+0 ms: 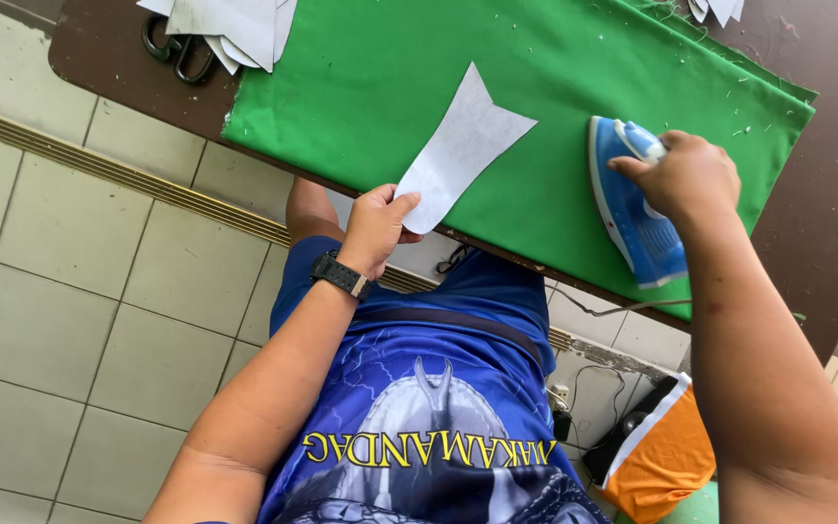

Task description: The person is ironing small white fabric pattern pieces onto a larger green fabric sheet on a work table.

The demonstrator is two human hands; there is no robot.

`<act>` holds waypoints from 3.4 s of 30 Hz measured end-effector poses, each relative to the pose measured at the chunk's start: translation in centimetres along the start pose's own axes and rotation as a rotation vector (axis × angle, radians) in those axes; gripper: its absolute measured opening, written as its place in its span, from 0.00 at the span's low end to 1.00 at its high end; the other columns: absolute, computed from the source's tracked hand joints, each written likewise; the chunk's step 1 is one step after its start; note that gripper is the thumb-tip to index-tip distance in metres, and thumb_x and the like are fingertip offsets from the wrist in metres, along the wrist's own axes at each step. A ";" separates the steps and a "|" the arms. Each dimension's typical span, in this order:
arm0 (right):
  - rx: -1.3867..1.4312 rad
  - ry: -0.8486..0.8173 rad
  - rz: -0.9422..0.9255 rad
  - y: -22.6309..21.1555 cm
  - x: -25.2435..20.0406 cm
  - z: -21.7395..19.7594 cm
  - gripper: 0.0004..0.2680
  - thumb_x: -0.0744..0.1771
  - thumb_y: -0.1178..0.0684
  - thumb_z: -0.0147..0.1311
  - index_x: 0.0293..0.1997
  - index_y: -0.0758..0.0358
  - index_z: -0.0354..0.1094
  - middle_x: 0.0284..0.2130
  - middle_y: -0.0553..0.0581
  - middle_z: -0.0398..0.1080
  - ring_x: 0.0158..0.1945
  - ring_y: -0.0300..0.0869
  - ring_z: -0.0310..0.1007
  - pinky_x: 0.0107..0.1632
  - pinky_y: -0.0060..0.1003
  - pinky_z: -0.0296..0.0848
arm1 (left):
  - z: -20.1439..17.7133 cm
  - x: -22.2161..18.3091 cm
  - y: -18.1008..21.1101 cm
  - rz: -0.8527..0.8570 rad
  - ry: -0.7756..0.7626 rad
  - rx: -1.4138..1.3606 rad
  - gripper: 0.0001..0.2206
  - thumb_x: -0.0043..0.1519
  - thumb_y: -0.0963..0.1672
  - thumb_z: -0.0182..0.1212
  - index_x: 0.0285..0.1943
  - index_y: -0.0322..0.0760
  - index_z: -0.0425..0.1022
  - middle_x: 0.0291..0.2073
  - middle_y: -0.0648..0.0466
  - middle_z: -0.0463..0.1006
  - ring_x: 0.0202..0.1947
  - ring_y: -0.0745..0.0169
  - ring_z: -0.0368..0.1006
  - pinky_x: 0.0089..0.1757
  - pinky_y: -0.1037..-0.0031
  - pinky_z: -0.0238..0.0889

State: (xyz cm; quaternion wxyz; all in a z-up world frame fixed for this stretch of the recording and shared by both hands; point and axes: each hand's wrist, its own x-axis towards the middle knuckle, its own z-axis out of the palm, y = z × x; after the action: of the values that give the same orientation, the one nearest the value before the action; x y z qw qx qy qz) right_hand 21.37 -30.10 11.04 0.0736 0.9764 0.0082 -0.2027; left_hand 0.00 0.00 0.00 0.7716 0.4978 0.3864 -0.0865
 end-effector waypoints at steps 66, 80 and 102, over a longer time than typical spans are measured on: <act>0.234 0.174 0.007 3.1 -0.2 2.2 0.18 0.61 0.34 0.66 0.40 0.57 0.71 0.28 0.61 0.74 0.35 0.61 0.81 0.37 0.55 0.80 | 18.8 17.5 15.9 1.450 0.064 1.125 0.07 0.61 0.38 0.61 0.44 0.43 0.76 0.44 0.54 0.77 0.48 0.52 0.76 0.45 0.65 0.69; 0.046 0.048 0.017 2.5 -0.8 0.2 0.24 0.64 0.24 0.57 0.57 0.48 0.76 0.42 0.65 0.80 0.48 0.62 0.79 0.46 0.54 0.76 | 4.5 -3.4 6.9 0.234 -0.065 -0.090 0.08 0.65 0.38 0.53 0.51 0.28 0.72 0.42 0.38 0.82 0.40 0.44 0.84 0.35 0.67 0.81; 0.038 -0.024 0.087 2.2 -0.4 -0.1 0.28 0.64 0.20 0.54 0.63 0.45 0.72 0.48 0.64 0.79 0.52 0.61 0.76 0.46 0.52 0.75 | 5.2 -5.5 11.5 1.152 0.077 1.452 0.16 0.57 0.40 0.55 0.53 0.40 0.78 0.30 0.48 0.81 0.26 0.41 0.74 0.25 0.53 0.64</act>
State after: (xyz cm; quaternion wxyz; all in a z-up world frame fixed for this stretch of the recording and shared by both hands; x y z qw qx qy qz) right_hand 21.12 -32.30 11.64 0.0637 0.9746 -0.0391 -0.2113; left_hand 4.83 -0.12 12.90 0.1812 0.9767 -0.0440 0.1059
